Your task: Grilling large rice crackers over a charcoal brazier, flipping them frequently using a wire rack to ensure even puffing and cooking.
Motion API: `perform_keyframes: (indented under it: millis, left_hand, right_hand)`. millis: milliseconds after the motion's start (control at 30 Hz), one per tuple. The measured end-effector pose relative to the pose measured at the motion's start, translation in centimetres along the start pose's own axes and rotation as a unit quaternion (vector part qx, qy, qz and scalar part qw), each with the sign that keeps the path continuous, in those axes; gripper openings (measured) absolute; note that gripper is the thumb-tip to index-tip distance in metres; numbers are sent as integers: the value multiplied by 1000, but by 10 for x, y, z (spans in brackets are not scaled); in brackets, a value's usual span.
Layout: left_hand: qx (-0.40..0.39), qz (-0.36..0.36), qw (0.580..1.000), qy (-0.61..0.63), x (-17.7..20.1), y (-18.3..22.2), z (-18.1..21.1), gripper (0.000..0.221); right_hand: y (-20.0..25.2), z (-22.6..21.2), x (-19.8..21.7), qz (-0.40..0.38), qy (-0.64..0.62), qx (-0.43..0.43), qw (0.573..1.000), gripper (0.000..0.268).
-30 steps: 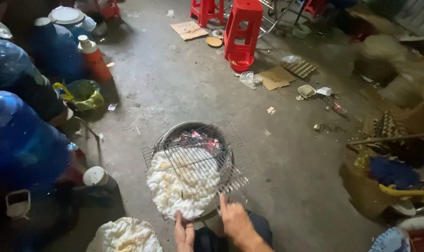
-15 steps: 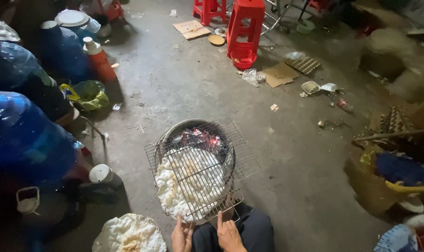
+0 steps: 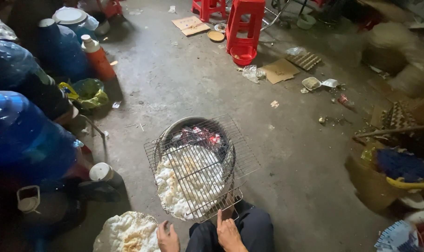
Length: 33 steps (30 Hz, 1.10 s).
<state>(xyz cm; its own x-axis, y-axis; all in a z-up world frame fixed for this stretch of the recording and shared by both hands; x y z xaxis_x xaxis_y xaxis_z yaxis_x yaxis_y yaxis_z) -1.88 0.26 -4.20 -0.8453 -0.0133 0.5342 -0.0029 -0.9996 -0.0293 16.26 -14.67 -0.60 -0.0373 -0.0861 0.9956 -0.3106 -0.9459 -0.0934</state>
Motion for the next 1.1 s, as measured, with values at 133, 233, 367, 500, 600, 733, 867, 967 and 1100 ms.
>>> perform_keyframes:
  millis: [133,233,367,500,600,733,867,967,1100]
  left_hand:
    - [-174,-13,976,-131,-4,-2,14,56]
    - [-287,-21,921,-264,-7,0,34,102]
    - [-362,-78,901,-224,-8,-1,56,99]
    - [-342,-145,869,-327,-15,-6,58,101]
    - [-392,-128,869,-275,-4,-2,90,95]
    - [-434,-91,860,-253,-5,-4,100,94]
    - [-425,-99,854,-283,-10,-6,98,100]
    - [-430,-97,850,-290,-14,-7,96,98]
    - [-433,-96,856,-267,-16,-8,95,100]
  right_hand:
    - [0,0,-1,-3,3,-1,1000,69]
    - [-2,0,-1,-7,-4,-4,1000,66]
    - [-1,-1,-1,-22,-7,-1,1000,68]
    - [-1,-1,1,-5,2,0,1000,68]
    - [-1,-1,-2,-9,-3,-1,1000,68]
    - [-1,0,-2,-26,-31,-2,999,68]
    - [-1,0,-3,-25,-13,-6,1000,68]
    - [-1,1,-3,-48,-19,-4,999,69]
    - [-1,2,-11,-81,-29,-3,996,70]
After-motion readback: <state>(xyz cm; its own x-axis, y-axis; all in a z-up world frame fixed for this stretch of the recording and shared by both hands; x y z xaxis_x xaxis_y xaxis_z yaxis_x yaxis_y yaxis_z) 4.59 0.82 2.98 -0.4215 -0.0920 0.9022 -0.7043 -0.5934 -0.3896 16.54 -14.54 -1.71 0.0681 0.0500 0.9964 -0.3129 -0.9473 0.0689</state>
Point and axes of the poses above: each hand's wrist, its own y-axis away from the middle knuckle, its own x-axis out of the back of the hand, z = x × y, the point moved 3 cm from there along -y, towards the middle knuckle, and after that the axes turned 4 degrees about y, right-handed, at the moved point
